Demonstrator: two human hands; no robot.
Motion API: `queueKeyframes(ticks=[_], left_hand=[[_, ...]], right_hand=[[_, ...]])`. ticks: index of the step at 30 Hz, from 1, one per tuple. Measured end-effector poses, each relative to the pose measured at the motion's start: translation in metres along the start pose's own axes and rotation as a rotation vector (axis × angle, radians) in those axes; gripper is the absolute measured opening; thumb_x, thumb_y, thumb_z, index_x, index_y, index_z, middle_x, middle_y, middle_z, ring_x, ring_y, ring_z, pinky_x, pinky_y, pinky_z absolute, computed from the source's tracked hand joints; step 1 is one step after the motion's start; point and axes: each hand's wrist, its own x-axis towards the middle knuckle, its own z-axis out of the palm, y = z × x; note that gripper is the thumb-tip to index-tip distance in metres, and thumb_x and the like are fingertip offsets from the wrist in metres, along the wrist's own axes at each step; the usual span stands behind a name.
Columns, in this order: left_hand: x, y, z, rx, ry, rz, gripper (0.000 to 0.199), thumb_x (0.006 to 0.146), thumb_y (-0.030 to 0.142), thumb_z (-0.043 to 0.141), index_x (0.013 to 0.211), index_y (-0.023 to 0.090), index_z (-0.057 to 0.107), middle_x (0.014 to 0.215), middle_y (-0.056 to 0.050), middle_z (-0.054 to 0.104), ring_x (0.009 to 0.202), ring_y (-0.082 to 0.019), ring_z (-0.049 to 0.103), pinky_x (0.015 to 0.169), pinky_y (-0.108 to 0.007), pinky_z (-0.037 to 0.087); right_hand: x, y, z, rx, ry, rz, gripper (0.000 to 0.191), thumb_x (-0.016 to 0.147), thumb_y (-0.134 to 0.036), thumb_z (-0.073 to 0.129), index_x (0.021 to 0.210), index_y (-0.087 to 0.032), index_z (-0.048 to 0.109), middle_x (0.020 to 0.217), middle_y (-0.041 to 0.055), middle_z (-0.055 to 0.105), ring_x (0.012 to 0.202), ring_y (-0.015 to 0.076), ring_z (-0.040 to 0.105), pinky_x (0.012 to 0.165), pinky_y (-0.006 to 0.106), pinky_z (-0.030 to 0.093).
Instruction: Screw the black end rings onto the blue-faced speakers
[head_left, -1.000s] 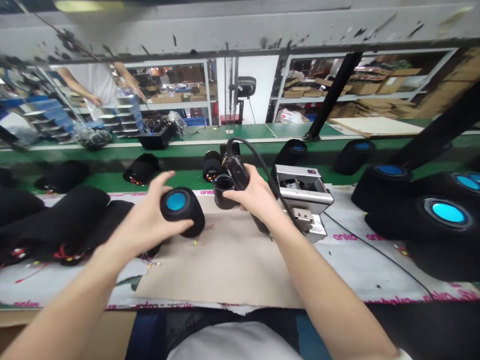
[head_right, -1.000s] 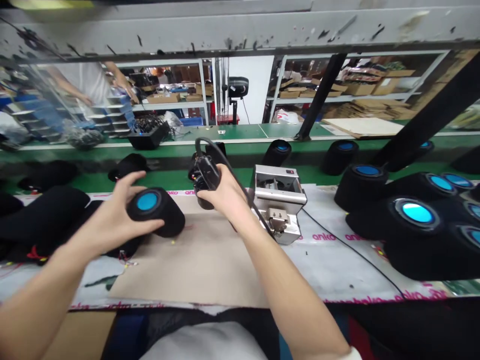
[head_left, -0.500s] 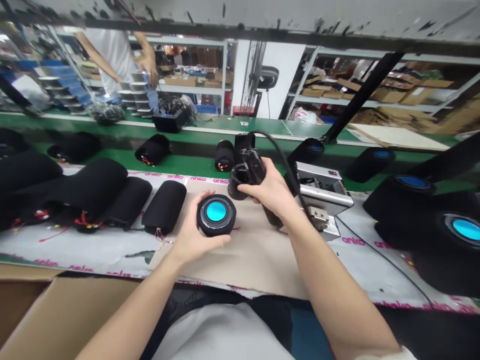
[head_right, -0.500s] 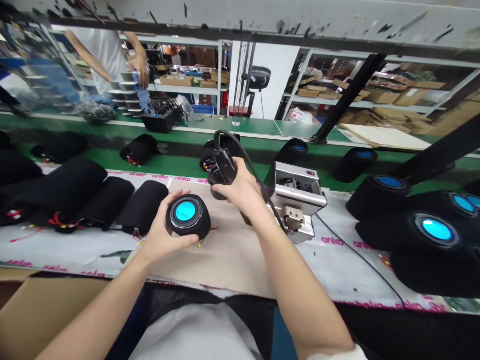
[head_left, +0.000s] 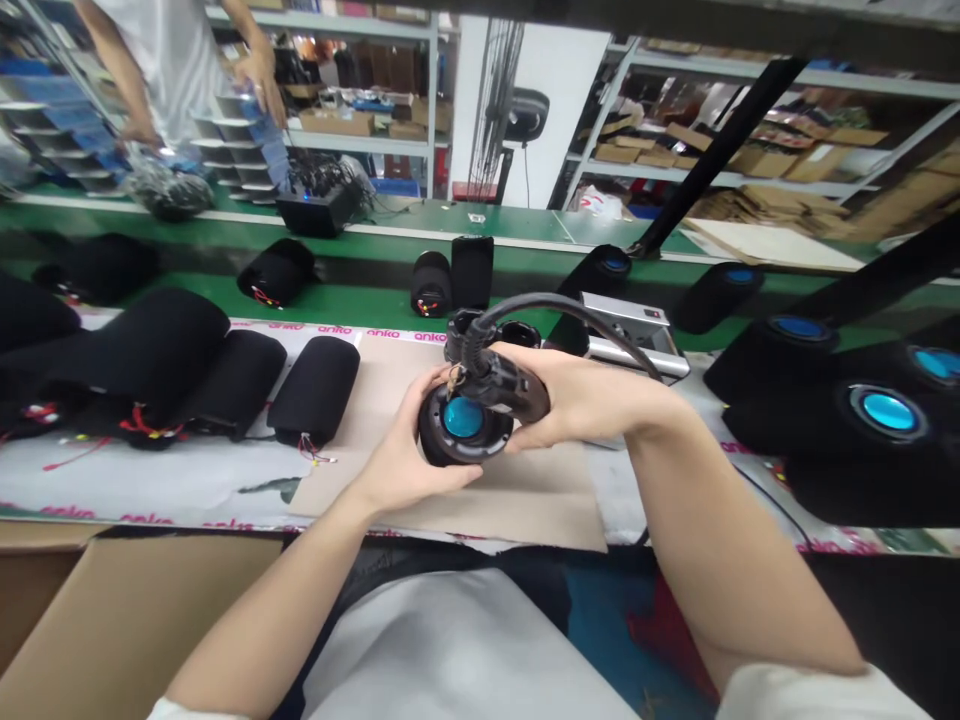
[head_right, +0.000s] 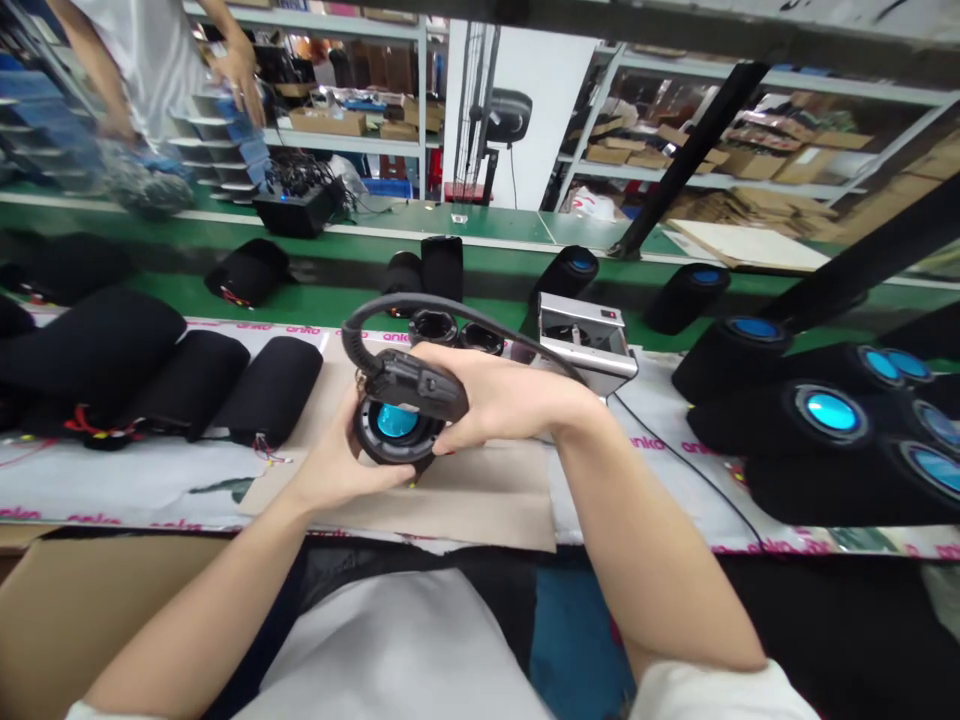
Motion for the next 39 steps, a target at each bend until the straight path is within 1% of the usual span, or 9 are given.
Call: queueKeyframes(ticks=[5, 10, 12, 15, 18, 23, 25, 30, 39], left_hand=[[-0.001, 0.005, 0.004, 0.034, 0.007, -0.015, 0.107, 0.067, 0.034, 0.099, 0.158, 0.025, 0.043, 0.164, -0.016, 0.053, 0.155, -0.039, 0.052, 0.130, -0.055, 0.044], [-0.007, 0.005, 0.021, 0.140, 0.119, -0.031, 0.105, 0.072, 0.038, 0.097, 0.160, 0.025, 0.041, 0.162, -0.016, 0.055, 0.152, -0.040, 0.054, 0.127, -0.055, 0.046], [-0.009, 0.002, 0.029, 0.188, 0.185, -0.022, 0.111, 0.071, 0.046, 0.098, 0.162, 0.025, 0.039, 0.163, -0.018, 0.053, 0.153, -0.042, 0.052, 0.129, -0.058, 0.043], [-0.013, -0.004, 0.034, 0.245, 0.228, 0.009, 0.119, 0.071, 0.055, 0.098, 0.167, 0.025, 0.033, 0.163, -0.019, 0.052, 0.154, -0.044, 0.051, 0.128, -0.060, 0.043], [-0.016, -0.007, 0.033, 0.287, 0.201, 0.044, 0.122, 0.074, 0.052, 0.096, 0.171, 0.027, 0.025, 0.167, -0.019, 0.048, 0.156, -0.043, 0.048, 0.130, -0.060, 0.041], [-0.017, 0.000, 0.031, 0.201, 0.143, -0.030, 0.133, 0.079, 0.046, 0.094, 0.175, 0.030, 0.003, 0.168, -0.018, 0.046, 0.155, -0.040, 0.051, 0.132, -0.060, 0.038], [-0.016, 0.004, 0.031, 0.132, 0.122, -0.057, 0.134, 0.080, 0.045, 0.093, 0.175, 0.031, -0.001, 0.169, -0.018, 0.044, 0.155, -0.038, 0.052, 0.132, -0.058, 0.039], [-0.013, 0.010, 0.028, 0.058, 0.068, -0.032, 0.135, 0.078, 0.054, 0.093, 0.174, 0.032, 0.000, 0.166, -0.017, 0.047, 0.156, -0.039, 0.051, 0.131, -0.058, 0.042], [-0.014, 0.012, 0.032, 0.063, 0.117, -0.052, 0.130, 0.076, 0.054, 0.095, 0.172, 0.034, 0.010, 0.159, -0.015, 0.055, 0.151, -0.038, 0.057, 0.127, -0.056, 0.048]], right_hand=[[-0.002, -0.002, -0.007, -0.035, 0.019, -0.066, 0.064, 0.076, -0.024, 0.089, 0.137, -0.023, 0.067, 0.140, 0.0028, 0.069, 0.127, 0.0259, 0.067, 0.110, 0.033, 0.057], [-0.035, -0.009, 0.039, 0.117, 0.660, 0.279, 0.078, 0.066, -0.050, 0.099, 0.133, -0.026, 0.068, 0.107, 0.0054, 0.076, 0.077, 0.0247, 0.072, 0.063, 0.035, 0.061], [-0.041, -0.007, 0.068, 0.145, 0.838, 0.334, 0.085, 0.057, -0.054, 0.104, 0.129, -0.026, 0.068, 0.112, 0.0067, 0.076, 0.093, 0.0303, 0.075, 0.080, 0.043, 0.066], [-0.039, -0.001, 0.101, 0.089, 0.942, 0.256, 0.082, 0.056, -0.053, 0.105, 0.126, -0.028, 0.069, 0.134, 0.0075, 0.071, 0.127, 0.0350, 0.068, 0.115, 0.051, 0.057], [-0.031, 0.003, 0.111, 0.075, 0.913, 0.252, 0.074, 0.063, -0.045, 0.103, 0.128, -0.030, 0.070, 0.138, 0.0053, 0.070, 0.131, 0.0328, 0.067, 0.112, 0.047, 0.060], [-0.035, -0.005, 0.090, 0.218, 0.910, 0.276, 0.072, 0.065, -0.042, 0.101, 0.128, -0.030, 0.071, 0.122, 0.0034, 0.076, 0.112, 0.0311, 0.074, 0.094, 0.045, 0.067], [-0.041, -0.008, 0.079, 0.274, 0.897, 0.237, 0.073, 0.064, -0.039, 0.102, 0.129, -0.028, 0.071, 0.118, 0.0038, 0.076, 0.108, 0.0309, 0.075, 0.097, 0.046, 0.066], [-0.046, -0.004, 0.065, 0.202, 0.667, 0.094, 0.074, 0.070, -0.036, 0.103, 0.136, -0.035, 0.069, 0.135, -0.0010, 0.072, 0.133, 0.0302, 0.068, 0.120, 0.046, 0.057], [-0.040, 0.010, 0.059, 0.207, 0.466, 0.149, 0.088, 0.071, -0.038, 0.101, 0.150, -0.038, 0.062, 0.152, -0.0023, 0.064, 0.139, 0.0306, 0.065, 0.124, 0.048, 0.055]])
